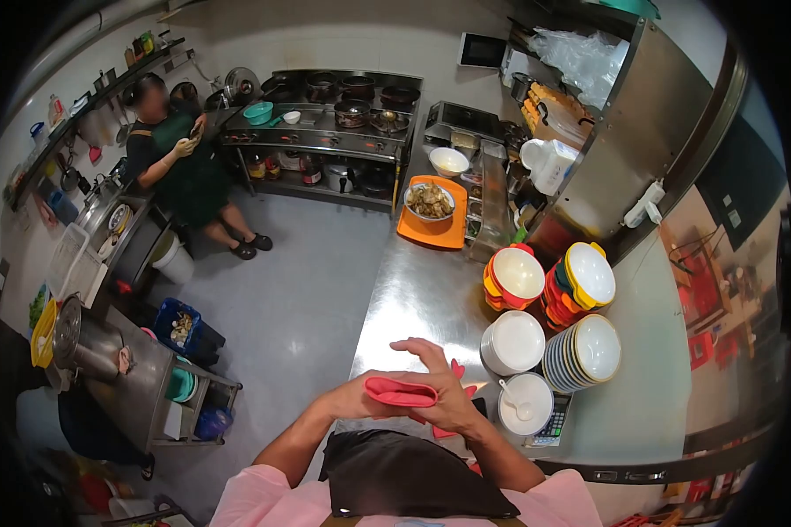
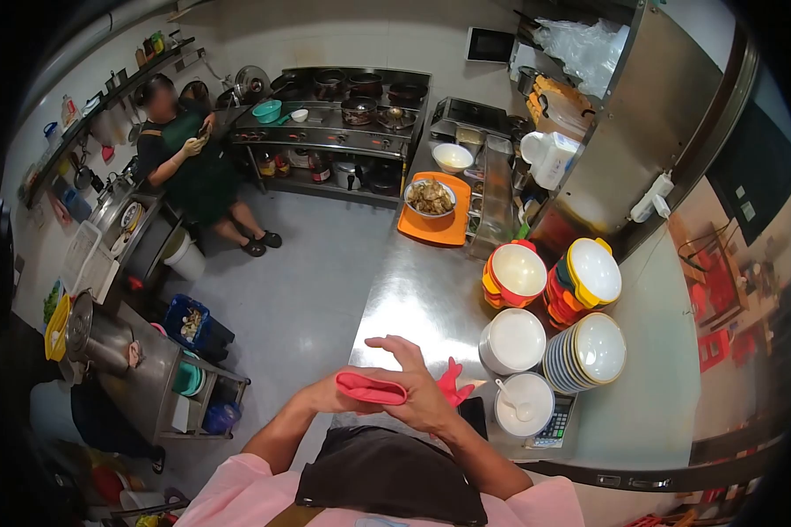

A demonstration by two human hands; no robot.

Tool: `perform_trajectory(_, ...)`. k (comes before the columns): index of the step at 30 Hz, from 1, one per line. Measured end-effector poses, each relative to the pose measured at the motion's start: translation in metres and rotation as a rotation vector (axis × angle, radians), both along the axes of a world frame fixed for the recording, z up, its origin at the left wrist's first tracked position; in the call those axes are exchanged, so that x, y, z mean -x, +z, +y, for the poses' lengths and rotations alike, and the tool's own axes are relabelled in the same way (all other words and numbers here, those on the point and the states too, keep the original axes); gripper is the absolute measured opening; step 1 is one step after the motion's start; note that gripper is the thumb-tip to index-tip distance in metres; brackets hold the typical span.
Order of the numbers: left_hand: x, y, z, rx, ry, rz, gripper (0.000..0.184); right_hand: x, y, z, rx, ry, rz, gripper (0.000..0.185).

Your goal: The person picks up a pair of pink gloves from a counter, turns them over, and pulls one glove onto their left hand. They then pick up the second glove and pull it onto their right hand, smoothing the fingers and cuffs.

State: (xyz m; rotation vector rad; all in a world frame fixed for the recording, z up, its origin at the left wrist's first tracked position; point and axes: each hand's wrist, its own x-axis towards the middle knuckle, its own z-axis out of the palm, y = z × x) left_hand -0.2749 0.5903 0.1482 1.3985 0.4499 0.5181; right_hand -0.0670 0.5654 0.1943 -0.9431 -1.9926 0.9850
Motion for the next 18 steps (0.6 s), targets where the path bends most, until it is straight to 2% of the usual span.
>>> perform_trajectory(3,-0.013,-0.007,-0.017,-0.011,0.066,-0.148,0.049,-0.003,0.004,-0.003,0.141,0.098,0.087,0.042)
perform_trajectory(4,-0.016,0.001,-0.022,0.091,0.055,-0.220,0.042,-0.006,0.005,-0.003,0.173,0.103,0.087,0.038)
perform_trajectory(7,-0.024,-0.012,-0.026,-0.019,0.069,-0.144,0.044,-0.020,-0.004,-0.006,0.254,0.145,0.163,0.042)
perform_trajectory(10,-0.030,0.012,-0.031,0.237,0.050,-0.233,0.042,-0.031,-0.002,-0.014,0.380,0.050,0.357,0.050)
perform_trajectory(13,-0.044,0.020,-0.038,0.350,0.261,-0.255,0.042,-0.045,0.015,-0.025,0.136,-0.175,0.240,0.058)
perform_trajectory(14,-0.044,0.023,-0.039,0.318,0.282,-0.230,0.040,-0.051,0.019,-0.030,0.042,-0.244,0.130,0.053)
perform_trajectory(17,-0.050,0.040,-0.042,0.177,0.313,-0.073,0.037,-0.056,0.027,-0.034,-0.222,-0.211,-0.011,0.049)
perform_trajectory(18,-0.053,0.044,-0.044,0.148,0.325,-0.033,0.036,-0.054,0.025,-0.034,-0.274,-0.239,-0.016,0.042)
